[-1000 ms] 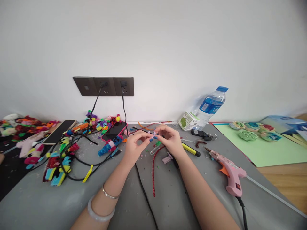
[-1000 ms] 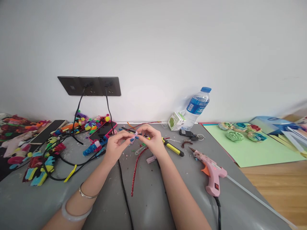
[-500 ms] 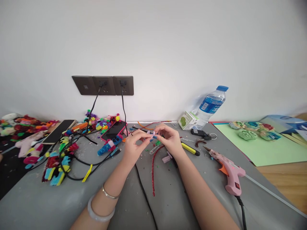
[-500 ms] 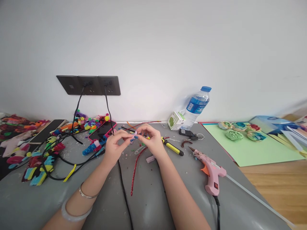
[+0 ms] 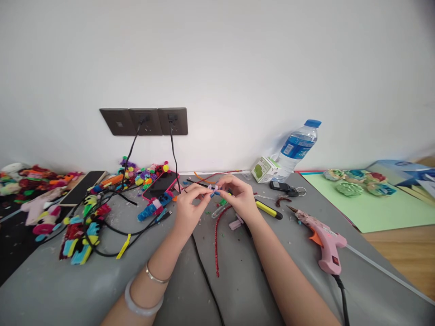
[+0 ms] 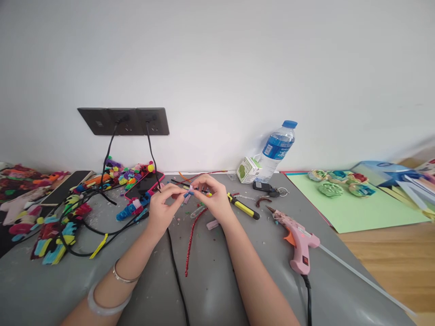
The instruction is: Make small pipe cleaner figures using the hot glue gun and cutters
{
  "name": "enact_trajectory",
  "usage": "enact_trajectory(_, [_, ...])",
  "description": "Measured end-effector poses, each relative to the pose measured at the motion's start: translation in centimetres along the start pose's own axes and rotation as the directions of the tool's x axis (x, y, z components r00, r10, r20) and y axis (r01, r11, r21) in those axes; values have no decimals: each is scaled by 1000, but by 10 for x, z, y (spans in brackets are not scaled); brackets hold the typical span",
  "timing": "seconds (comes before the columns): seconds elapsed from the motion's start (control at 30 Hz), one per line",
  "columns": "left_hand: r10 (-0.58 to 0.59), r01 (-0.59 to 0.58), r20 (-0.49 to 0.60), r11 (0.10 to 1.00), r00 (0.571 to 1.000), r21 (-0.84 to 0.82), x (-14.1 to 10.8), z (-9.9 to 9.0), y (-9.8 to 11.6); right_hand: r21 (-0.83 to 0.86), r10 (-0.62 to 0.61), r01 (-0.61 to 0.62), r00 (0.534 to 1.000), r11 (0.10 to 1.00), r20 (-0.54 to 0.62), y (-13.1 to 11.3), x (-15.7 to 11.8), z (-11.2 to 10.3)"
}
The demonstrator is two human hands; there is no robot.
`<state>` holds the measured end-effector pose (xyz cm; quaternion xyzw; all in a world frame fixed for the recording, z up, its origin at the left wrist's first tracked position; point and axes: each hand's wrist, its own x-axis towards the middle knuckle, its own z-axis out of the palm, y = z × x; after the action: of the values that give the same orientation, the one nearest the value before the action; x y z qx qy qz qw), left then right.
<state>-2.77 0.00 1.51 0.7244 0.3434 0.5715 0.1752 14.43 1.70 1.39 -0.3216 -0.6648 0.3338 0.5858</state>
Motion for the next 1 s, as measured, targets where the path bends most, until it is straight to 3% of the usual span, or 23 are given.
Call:
enact_trajectory(0.67, [-6, 8, -36, 999, 999, 51, 1, -3, 3, -8, -28, 28, 995, 1000, 93, -10, 1, -1])
enact_trajectory(1.0, [70, -63, -62, 992, 996, 113, 3, -5, 6, -6, -11, 12, 993, 1000, 116, -10, 0, 0])
